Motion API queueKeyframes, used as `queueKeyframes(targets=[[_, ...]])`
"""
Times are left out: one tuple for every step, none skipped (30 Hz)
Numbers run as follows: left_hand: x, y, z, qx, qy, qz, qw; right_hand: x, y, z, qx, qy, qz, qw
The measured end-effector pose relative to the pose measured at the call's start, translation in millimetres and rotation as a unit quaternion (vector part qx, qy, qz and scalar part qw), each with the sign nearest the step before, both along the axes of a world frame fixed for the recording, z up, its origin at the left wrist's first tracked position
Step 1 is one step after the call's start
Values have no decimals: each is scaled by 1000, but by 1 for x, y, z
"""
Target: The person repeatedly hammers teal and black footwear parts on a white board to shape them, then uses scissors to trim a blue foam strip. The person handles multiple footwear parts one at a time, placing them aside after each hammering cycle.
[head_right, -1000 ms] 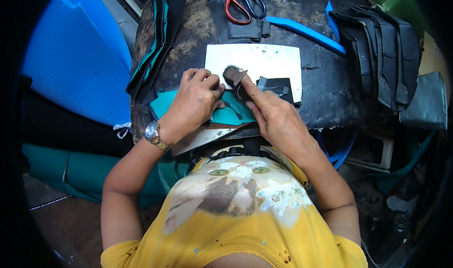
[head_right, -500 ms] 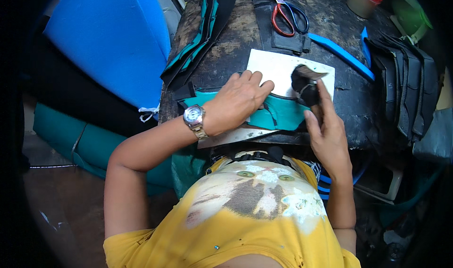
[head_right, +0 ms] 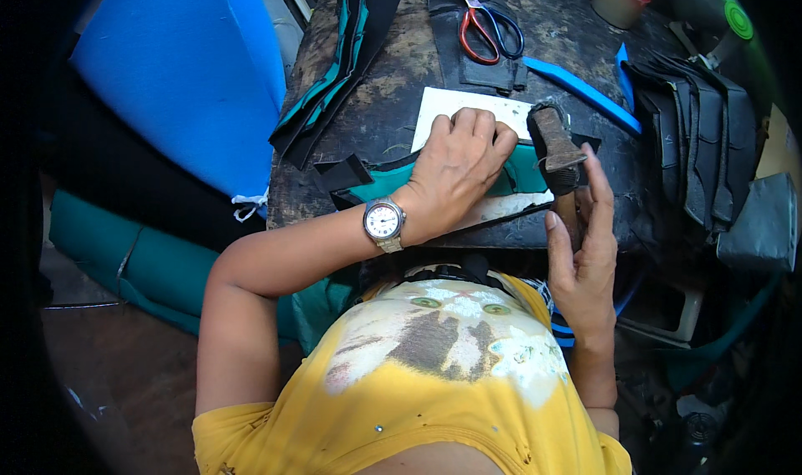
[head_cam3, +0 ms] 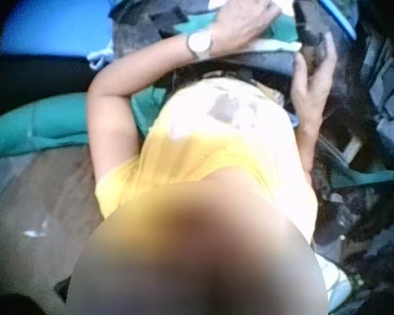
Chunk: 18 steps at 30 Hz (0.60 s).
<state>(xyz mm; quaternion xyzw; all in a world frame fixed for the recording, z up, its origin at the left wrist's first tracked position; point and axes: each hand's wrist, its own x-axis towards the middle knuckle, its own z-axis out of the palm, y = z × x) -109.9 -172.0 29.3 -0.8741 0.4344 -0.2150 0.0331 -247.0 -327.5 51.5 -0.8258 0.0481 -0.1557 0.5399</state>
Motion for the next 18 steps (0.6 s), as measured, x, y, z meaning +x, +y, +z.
queueKeyframes(targets=[[0, -2, -2, -3, 7, 7, 1000, -1, 1, -1, -22, 15, -12, 1000], [1, -4, -4, -13, 11, 12, 1000, -2, 1, -1, -20, 15, -19, 1000], [1, -6, -7, -11, 22, 21, 999, -1, 1, -3, -19, 15, -26, 999], [1, -9, -10, -17, 29, 30, 999, -1, 0, -5, -21, 19, -36, 999], [2, -11, -13, -29, 27, 38, 998, 0, 0, -7, -15, 15, -34, 999], [3, -14, -17, -42, 36, 39, 998, 2, -1, -11, -12, 13, -35, 999], [3, -16, -20, -40, 37, 45, 998, 5, -1, -15, -11, 6, -28, 1000], [3, -18, -24, -40, 34, 51, 997, 7, 0, -20, 0, 22, -38, 999], [4, -19, -27, -33, 42, 56, 997, 9, -1, -26, -38, 27, -21, 999], [5, -19, -30, -38, 32, 62, 997, 13, 0, -33, -26, 46, -22, 998], [5, -19, -32, -36, 32, 66, 997, 16, 1, -40, -17, 60, -19, 998], [6, -19, -33, -29, 35, 74, 996, 19, 1, -46, -64, 40, -16, 997], [5, -19, -34, -28, 29, 72, 997, 20, 1, -52, -50, 53, -20, 997], [5, -19, -35, -22, 26, 73, 997, 22, 1, -57, -36, 67, -24, 997], [5, -19, -35, -16, 23, 73, 997, 22, 0, -61, -21, 100, -35, 994], [4, -19, -34, -11, 22, 76, 997, 23, -1, -65, -33, 88, -36, 995], [4, -18, -34, -7, 21, 78, 997, 24, -2, -67, -50, 73, -33, 996], [3, -18, -34, -3, 20, 78, 997, 23, -4, -68, -60, 82, -37, 994]])
